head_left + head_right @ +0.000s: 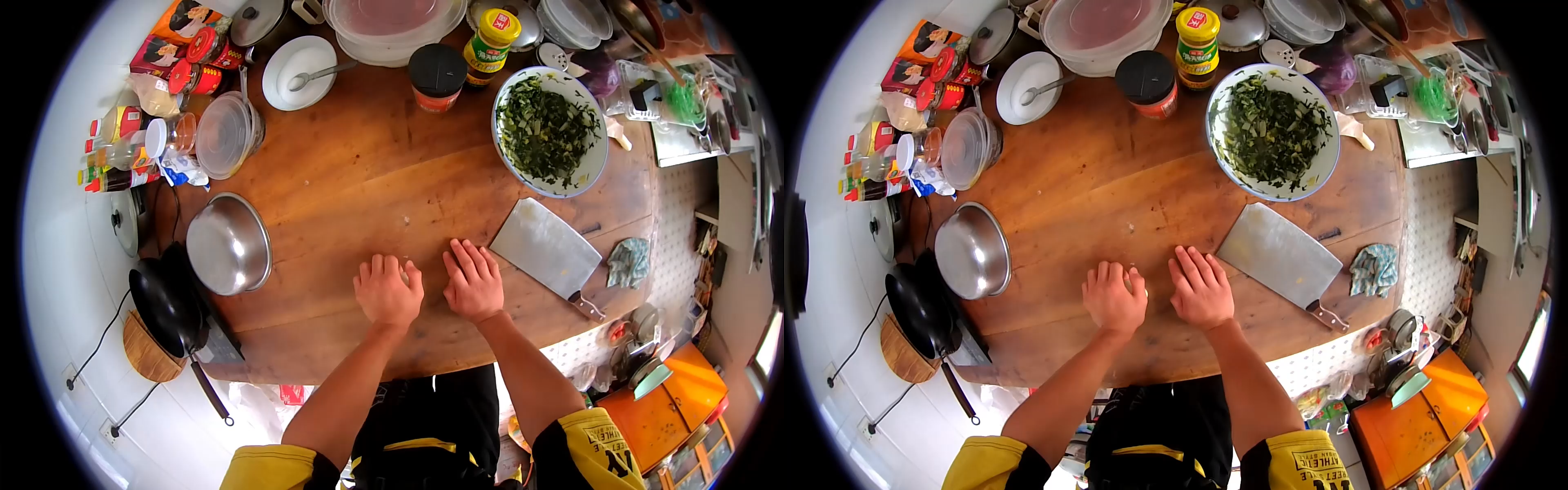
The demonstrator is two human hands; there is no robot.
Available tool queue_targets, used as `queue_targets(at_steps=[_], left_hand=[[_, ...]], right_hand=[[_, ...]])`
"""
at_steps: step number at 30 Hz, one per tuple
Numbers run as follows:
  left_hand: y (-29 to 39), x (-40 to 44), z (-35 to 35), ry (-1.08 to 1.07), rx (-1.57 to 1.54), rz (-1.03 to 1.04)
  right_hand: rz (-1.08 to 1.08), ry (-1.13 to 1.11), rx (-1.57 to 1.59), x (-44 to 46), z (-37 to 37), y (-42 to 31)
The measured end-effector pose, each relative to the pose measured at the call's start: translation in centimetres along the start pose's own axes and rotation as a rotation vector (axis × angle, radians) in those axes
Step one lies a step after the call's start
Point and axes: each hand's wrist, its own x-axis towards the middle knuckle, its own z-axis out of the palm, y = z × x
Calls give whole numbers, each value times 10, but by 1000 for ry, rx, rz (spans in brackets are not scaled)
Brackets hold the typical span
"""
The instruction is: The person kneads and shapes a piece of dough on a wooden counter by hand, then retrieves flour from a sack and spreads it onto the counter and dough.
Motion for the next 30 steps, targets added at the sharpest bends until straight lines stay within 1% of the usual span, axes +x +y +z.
queue_targets(at_steps=[2, 3, 5, 6, 7, 9, 10, 11, 13, 14, 15, 16, 18, 20, 22, 23, 25, 26, 27, 29, 30], left_hand=[[2, 5, 3, 33, 102, 47], [3, 9, 5, 36, 92, 32], [6, 11, 10, 118, 113, -8], [7, 11, 10, 101, 93, -59], [6, 12, 10, 129, 73, -90], [1, 7, 13, 160, -33, -86], [-3, 5, 12, 174, -47, -64], [-10, 3, 12, 201, -71, -85], [-21, -1, 11, 116, -477, -52], [-24, -2, 1, -40, -652, -273], [-40, -6, 13, 63, -879, -276], [-51, -10, 21, 254, -1024, -237], [-82, -34, 25, 199, -823, -222], [-99, -67, 66, 210, -973, -276], [-86, -85, 46, 83, -1289, -350], [-81, -87, 38, 72, -1320, -338], [-72, -86, 31, 85, -1062, -399], [-71, -79, 51, 154, -1210, -431], [-61, -75, 57, 168, -1222, -435], [-61, -73, 50, 209, -809, -432], [-56, -76, 42, 275, -739, -413]], right_hand=[[-3, -7, -7, 1, -1, 0], [-18, -14, -13, 3, 0, 0], [4, -11, 9, 2, -2, -1], [-12, 14, -2, 2, -1, -1], [-55, 17, -17, 3, -1, -2], [23, 15, 38, 5, -10, -9], [106, -45, 154, 4, -18, -15], [334, -163, 825, -3, -39, -31], [195, -590, 1163, -3, -143, -98], [159, -822, 1291, -2, -195, -132], [-93, -856, 1439, -9, -233, -171], [-261, -898, 1574, -13, -257, -194], [-419, -944, 1763, -17, -286, -213], [-448, -959, 1807, -21, -298, -214], [-431, -963, 1809, -29, -304, -213], [-420, -963, 1801, -32, -307, -216], [-396, -975, 1774, -36, -311, -219], [-372, -985, 1755, -37, -311, -221], [-361, -1000, 1742, -36, -310, -224], [-348, -1052, 1713, -30, -307, -231], [-335, -1081, 1692, -25, -304, -234]])
